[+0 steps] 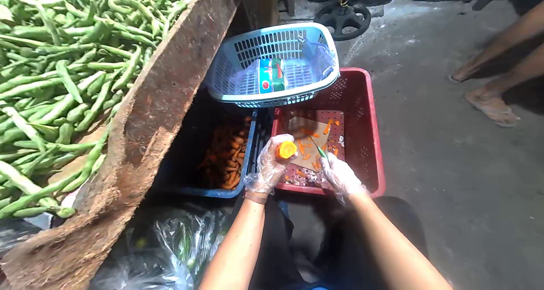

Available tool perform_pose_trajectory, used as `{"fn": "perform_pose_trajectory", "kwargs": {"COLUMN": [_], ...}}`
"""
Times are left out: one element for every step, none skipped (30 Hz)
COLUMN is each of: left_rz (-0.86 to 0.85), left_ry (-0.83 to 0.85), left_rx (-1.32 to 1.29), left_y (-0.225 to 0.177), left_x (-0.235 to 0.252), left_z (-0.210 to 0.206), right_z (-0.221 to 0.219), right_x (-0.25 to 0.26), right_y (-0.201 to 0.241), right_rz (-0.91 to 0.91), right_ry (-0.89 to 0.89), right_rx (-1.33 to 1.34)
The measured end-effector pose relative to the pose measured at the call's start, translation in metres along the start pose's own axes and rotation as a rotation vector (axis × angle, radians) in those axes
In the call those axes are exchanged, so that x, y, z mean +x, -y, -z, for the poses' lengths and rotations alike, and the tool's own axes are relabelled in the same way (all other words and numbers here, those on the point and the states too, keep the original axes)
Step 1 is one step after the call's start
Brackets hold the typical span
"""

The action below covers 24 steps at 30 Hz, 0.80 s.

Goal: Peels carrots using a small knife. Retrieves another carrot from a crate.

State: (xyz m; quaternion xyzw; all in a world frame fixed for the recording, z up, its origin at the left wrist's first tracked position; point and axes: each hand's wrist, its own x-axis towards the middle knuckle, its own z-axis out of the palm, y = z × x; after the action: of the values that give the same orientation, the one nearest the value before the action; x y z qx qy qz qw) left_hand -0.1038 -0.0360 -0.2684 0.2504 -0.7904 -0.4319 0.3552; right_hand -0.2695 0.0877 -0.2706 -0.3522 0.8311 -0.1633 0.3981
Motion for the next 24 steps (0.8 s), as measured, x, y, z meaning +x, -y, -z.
{"fn": "perform_pose_trajectory", "kwargs": {"left_rz": [0.033,0.115,0.237,0.396,0.535,0.628,0.674,0.677,0.661,0.642,0.638,0.640,0.650,0.670,0.690,0.715,0.750,0.799,0.836,0.855,0.858,0.873,0.874,0.853], "left_ry": [0.000,-0.001,-0.021,-0.074,-0.143,-0.204,-0.238,-0.236,-0.214,-0.192,-0.185,-0.222,-0.291,-0.342,-0.383,-0.406,-0.410,-0.382,-0.307,-0.223,-0.172,-0.210,-0.263,-0.295], "left_rx": [-0.006,-0.041,-0.123,-0.261,-0.429,-0.567,-0.662,-0.711,-0.720,-0.710,-0.686,-0.678,-0.686,-0.659,-0.584,-0.482,-0.338,-0.120,0.142,0.351,0.465,0.434,0.376,0.332], "left_y": [-0.001,-0.005,-0.012,-0.020,-0.029,-0.039,-0.047,-0.053,-0.055,-0.056,-0.055,-0.049,-0.040,-0.031,-0.019,-0.008,0.001,0.002,0.002,0.000,0.000,0.003,0.010,0.016], "left_x": [0.000,0.000,0.002,0.007,0.015,0.025,0.037,0.048,0.062,0.079,0.100,0.127,0.157,0.185,0.208,0.225,0.235,0.237,0.235,0.228,0.220,0.213,0.208,0.205], "left_z": [-0.001,-0.002,-0.003,-0.004,-0.004,0.001,0.009,0.020,0.031,0.043,0.052,0.057,0.058,0.060,0.062,0.065,0.069,0.074,0.078,0.081,0.083,0.085,0.087,0.090], "right_z": [0.001,0.001,0.002,0.002,0.003,0.003,0.004,0.005,0.005,0.005,0.005,0.004,0.005,0.005,0.004,0.004,0.004,0.004,0.005,0.005,0.005,0.005,0.005,0.006], "right_x": [-0.002,-0.003,-0.004,-0.004,-0.004,-0.004,-0.004,-0.005,-0.005,-0.005,-0.005,-0.005,-0.005,-0.005,-0.005,-0.005,-0.005,-0.005,-0.005,-0.005,-0.005,-0.005,-0.006,-0.006], "right_y": [0.000,0.000,0.001,0.002,0.003,0.004,0.005,0.006,0.006,0.007,0.008,0.008,0.009,0.009,0.009,0.009,0.009,0.009,0.010,0.010,0.010,0.010,0.011,0.012], "right_rz": [0.007,0.021,0.038,0.047,0.057,0.072,0.082,0.082,0.086,0.089,0.089,0.088,0.090,0.094,0.094,0.093,0.093,0.088,0.081,0.077,0.078,0.086,0.097,0.111], "right_ry": [-0.006,-0.018,-0.035,-0.046,-0.054,-0.068,-0.074,-0.074,-0.081,-0.083,-0.080,-0.076,-0.074,-0.077,-0.081,-0.082,-0.081,-0.079,-0.073,-0.070,-0.070,-0.075,-0.076,-0.080], "right_rx": [0.021,0.041,0.051,0.058,0.063,0.070,0.074,0.070,0.068,0.062,0.057,0.051,0.049,0.049,0.052,0.055,0.055,0.049,0.033,0.018,0.006,-0.004,-0.009,-0.009]}}
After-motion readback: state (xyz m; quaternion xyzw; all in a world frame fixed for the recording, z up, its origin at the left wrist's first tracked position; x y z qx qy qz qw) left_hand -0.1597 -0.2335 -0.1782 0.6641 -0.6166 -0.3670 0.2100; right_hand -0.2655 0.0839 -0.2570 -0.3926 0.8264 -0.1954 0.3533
